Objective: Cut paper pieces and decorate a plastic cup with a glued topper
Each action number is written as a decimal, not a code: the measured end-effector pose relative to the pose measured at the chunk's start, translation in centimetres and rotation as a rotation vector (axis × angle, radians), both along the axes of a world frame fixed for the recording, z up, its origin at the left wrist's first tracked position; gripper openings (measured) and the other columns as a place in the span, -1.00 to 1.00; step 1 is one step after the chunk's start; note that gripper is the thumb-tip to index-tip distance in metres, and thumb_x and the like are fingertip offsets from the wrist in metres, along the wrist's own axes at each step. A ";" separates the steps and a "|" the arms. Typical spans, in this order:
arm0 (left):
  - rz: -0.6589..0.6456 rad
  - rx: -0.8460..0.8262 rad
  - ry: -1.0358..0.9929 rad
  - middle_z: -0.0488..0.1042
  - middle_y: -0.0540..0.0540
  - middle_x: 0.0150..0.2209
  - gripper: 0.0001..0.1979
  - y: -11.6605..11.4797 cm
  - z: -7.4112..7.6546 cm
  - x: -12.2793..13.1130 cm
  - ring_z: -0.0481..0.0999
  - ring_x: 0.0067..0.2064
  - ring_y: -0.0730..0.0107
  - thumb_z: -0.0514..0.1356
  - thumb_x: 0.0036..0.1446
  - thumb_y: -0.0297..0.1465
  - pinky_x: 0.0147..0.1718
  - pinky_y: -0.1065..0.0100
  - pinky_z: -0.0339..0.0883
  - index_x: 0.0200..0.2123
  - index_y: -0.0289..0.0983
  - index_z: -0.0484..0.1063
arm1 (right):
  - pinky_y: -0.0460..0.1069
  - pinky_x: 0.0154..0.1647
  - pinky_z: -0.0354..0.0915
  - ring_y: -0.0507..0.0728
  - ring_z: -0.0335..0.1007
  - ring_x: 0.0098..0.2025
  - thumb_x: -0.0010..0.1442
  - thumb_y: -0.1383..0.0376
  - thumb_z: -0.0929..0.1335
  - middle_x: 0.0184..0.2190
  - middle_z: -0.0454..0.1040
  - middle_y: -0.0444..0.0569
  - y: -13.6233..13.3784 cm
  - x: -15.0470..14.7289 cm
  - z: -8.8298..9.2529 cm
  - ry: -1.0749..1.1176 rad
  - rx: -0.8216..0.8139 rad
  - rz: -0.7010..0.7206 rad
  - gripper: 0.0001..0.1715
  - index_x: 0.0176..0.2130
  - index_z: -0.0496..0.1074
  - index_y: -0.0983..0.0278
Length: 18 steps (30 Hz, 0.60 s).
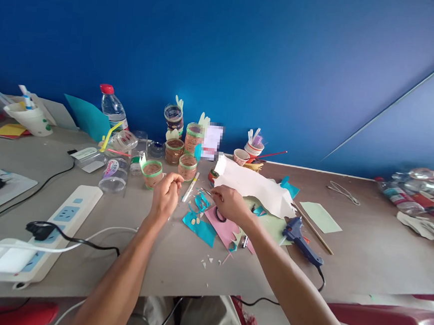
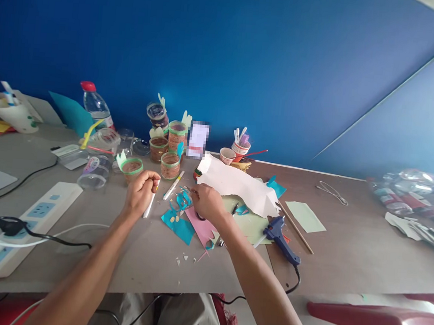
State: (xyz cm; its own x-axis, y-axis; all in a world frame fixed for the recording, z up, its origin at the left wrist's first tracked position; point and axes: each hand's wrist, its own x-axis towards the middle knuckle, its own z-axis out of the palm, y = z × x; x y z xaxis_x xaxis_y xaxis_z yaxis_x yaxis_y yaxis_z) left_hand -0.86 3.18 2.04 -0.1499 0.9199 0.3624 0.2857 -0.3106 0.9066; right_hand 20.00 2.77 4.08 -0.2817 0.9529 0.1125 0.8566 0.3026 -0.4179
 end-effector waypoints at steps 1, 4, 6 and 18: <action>-0.003 0.003 0.017 0.33 0.04 -0.51 -0.80 0.0 0.0 0.0 0.30 -0.51 0.48 -0.06 0.04 -0.48 -0.49 0.43 0.17 -0.40 -0.23 0.36 | -0.07 -0.20 0.28 0.12 0.47 -0.21 0.23 0.39 0.26 -0.22 0.58 -0.01 0.0 0.0 0.2 0.007 -0.003 -0.001 -0.75 -0.24 0.53 0.23; -0.014 0.017 0.088 0.33 0.03 -0.50 -0.78 0.0 -0.2 0.0 0.31 -0.50 0.46 -0.07 0.06 -0.48 -0.47 0.42 0.19 -0.39 -0.23 0.36 | -0.08 -0.21 0.27 0.10 0.47 -0.21 0.22 0.39 0.27 -0.22 0.58 -0.03 -0.1 0.0 0.4 0.038 -0.016 0.010 -0.75 -0.23 0.53 0.23; -0.033 0.038 0.140 0.34 0.02 -0.49 -0.78 0.0 -0.5 0.1 0.33 -0.47 0.44 -0.07 0.07 -0.47 -0.44 0.41 0.21 -0.38 -0.23 0.37 | -0.08 -0.24 0.27 0.10 0.47 -0.23 0.22 0.39 0.27 -0.24 0.59 -0.03 -0.4 0.0 0.4 0.049 -0.030 0.015 -0.75 -0.23 0.54 0.24; -0.064 0.099 0.279 0.38 -0.02 -0.45 -0.77 -0.1 -0.5 0.3 0.37 -0.39 0.36 -0.08 0.14 -0.45 -0.34 0.37 0.24 -0.38 -0.19 0.35 | -0.07 -0.22 0.32 0.11 0.52 -0.21 0.21 0.41 0.27 -0.20 0.61 -0.05 -1.4 0.2 0.2 0.079 -0.007 0.027 -0.72 -0.19 0.54 0.21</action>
State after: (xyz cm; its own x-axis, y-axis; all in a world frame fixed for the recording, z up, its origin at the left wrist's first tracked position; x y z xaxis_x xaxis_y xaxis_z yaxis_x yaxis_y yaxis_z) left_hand -0.60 3.04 1.58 0.0249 0.8822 0.4701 0.4964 -0.4191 0.7602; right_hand 20.16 1.33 4.32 -0.2981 0.9458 0.1286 0.8123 0.3221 -0.4863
